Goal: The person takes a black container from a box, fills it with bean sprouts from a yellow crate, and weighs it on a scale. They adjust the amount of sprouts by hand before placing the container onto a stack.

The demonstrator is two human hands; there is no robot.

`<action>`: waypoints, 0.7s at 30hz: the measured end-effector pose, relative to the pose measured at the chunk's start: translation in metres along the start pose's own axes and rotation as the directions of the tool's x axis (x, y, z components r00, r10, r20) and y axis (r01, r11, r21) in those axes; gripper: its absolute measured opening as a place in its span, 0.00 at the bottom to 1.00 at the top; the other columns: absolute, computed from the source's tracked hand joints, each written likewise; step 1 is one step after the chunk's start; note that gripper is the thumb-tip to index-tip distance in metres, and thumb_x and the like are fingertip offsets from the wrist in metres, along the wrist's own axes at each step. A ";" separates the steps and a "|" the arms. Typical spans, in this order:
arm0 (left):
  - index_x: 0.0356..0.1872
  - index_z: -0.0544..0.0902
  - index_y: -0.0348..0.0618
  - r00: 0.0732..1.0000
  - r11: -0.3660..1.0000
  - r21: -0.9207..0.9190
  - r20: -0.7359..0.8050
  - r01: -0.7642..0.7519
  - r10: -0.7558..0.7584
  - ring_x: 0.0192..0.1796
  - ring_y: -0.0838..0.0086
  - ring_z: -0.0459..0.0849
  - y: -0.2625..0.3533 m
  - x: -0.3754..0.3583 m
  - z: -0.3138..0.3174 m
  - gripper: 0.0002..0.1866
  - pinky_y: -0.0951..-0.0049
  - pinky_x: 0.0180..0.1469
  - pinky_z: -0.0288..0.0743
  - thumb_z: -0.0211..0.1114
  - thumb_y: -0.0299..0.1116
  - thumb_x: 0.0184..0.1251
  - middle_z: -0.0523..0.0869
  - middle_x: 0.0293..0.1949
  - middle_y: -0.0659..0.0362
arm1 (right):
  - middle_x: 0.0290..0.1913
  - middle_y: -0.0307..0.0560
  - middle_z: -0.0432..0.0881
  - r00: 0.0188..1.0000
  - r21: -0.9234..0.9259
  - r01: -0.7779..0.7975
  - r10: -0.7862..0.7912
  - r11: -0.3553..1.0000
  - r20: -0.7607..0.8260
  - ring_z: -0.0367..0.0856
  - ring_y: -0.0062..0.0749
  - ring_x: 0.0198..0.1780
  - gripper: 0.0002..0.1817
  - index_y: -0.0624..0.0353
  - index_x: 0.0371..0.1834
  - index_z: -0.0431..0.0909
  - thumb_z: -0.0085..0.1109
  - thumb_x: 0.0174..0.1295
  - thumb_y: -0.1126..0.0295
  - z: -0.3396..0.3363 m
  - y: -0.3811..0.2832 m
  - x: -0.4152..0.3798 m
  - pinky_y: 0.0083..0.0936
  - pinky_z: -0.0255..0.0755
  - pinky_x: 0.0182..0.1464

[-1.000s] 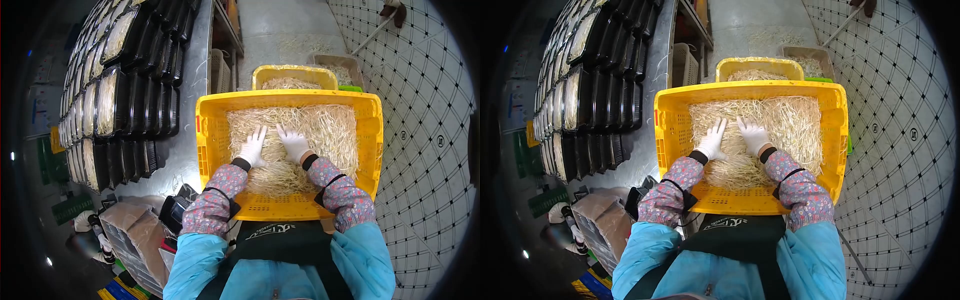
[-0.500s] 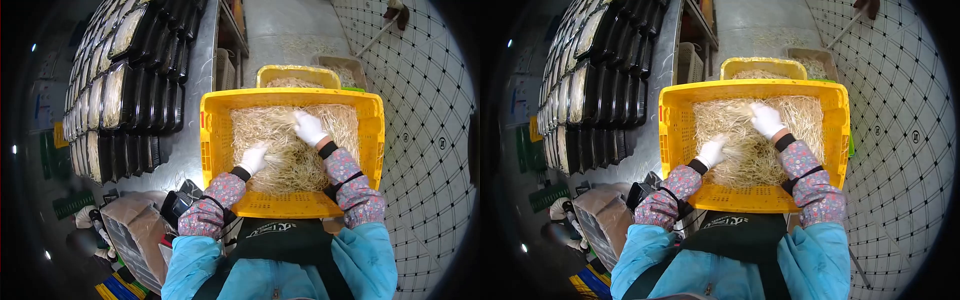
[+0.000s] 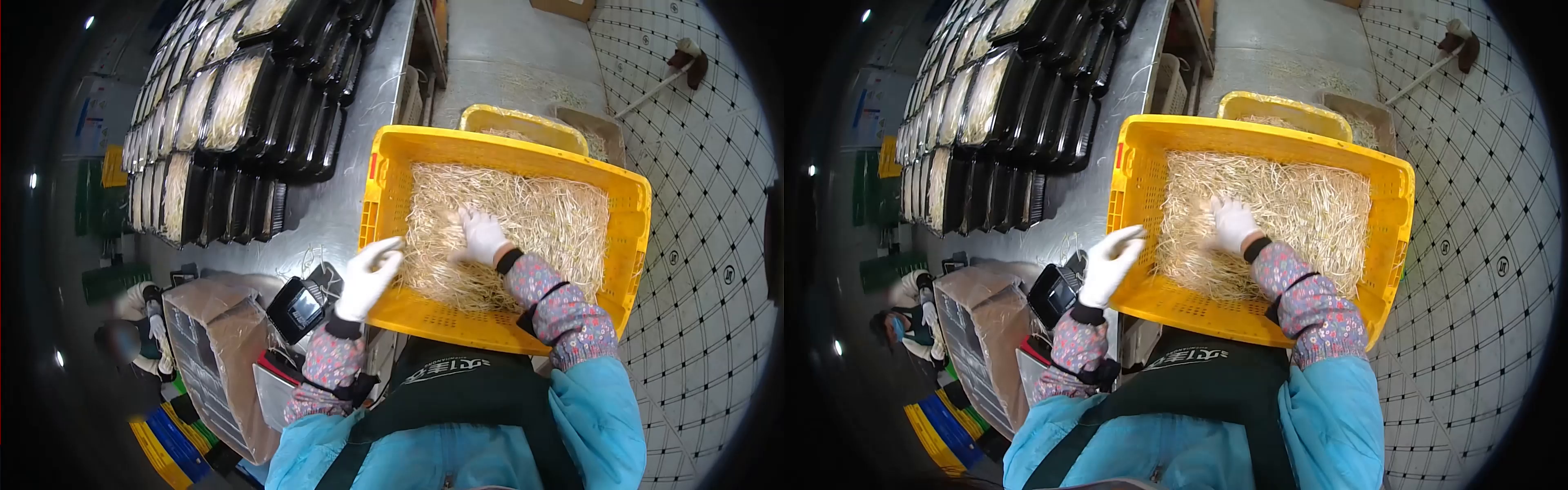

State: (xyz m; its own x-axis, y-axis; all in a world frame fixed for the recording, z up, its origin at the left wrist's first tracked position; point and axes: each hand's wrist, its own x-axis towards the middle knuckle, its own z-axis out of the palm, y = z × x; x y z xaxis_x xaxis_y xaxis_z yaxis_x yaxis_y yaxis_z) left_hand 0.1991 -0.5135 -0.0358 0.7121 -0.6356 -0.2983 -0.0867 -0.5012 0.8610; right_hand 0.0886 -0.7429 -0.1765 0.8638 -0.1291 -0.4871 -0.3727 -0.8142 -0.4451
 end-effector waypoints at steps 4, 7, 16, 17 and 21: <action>0.59 0.80 0.34 0.855 0.986 -0.155 -0.518 -0.063 -0.026 0.53 0.73 0.84 -0.016 -0.052 -0.061 0.18 0.75 0.56 0.77 0.65 0.27 0.71 0.85 0.54 0.54 | 0.69 0.64 0.66 0.992 -0.272 0.089 -0.111 0.958 -0.064 0.64 0.54 0.71 0.72 0.63 0.79 0.47 0.75 0.37 0.32 0.033 -0.040 -0.047 0.54 0.58 0.69; 0.64 0.75 0.32 0.639 0.970 -0.199 -0.766 -0.137 -0.067 0.62 0.69 0.79 -0.057 -0.078 -0.092 0.22 0.69 0.66 0.70 0.63 0.23 0.70 0.81 0.60 0.50 | 0.70 0.64 0.64 0.980 -0.363 0.078 -0.138 0.929 -0.143 0.64 0.53 0.71 0.72 0.64 0.80 0.40 0.77 0.38 0.39 0.044 -0.041 -0.041 0.58 0.56 0.69; 0.70 0.66 0.31 0.323 0.971 0.027 -0.945 0.237 -0.052 0.69 0.61 0.71 -0.175 -0.166 -0.138 0.33 0.63 0.72 0.62 0.68 0.33 0.68 0.72 0.68 0.47 | 0.65 0.62 0.71 0.999 -0.171 -0.020 0.015 0.985 -0.032 0.73 0.53 0.64 0.64 0.62 0.80 0.43 0.77 0.43 0.55 0.024 -0.009 0.009 0.47 0.65 0.68; 0.70 0.65 0.30 0.281 0.978 -0.092 -0.949 0.189 -0.144 0.67 0.64 0.73 -0.189 -0.171 -0.138 0.34 0.66 0.70 0.65 0.68 0.33 0.68 0.73 0.67 0.48 | 0.66 0.61 0.70 0.994 -0.279 -0.023 -0.009 0.960 -0.113 0.71 0.52 0.66 0.65 0.62 0.80 0.42 0.77 0.42 0.55 0.027 -0.013 0.003 0.48 0.63 0.69; 0.70 0.67 0.31 0.255 0.877 -0.480 -0.848 0.005 -0.466 0.45 0.77 0.81 -0.215 -0.179 -0.133 0.37 0.78 0.41 0.75 0.71 0.43 0.67 0.80 0.59 0.52 | 0.67 0.61 0.71 0.999 -0.245 0.003 0.005 0.970 0.035 0.70 0.52 0.68 0.66 0.63 0.80 0.43 0.77 0.41 0.53 0.021 -0.024 -0.007 0.48 0.65 0.68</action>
State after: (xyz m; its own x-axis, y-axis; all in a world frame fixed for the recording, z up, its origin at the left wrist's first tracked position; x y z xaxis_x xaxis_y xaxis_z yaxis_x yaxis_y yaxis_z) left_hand 0.1829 -0.2143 -0.1127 0.8122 0.5693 -0.1277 0.2621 -0.1604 0.9516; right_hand 0.0847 -0.7103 -0.1780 0.8494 -0.1136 -0.5154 -0.2755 -0.9284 -0.2494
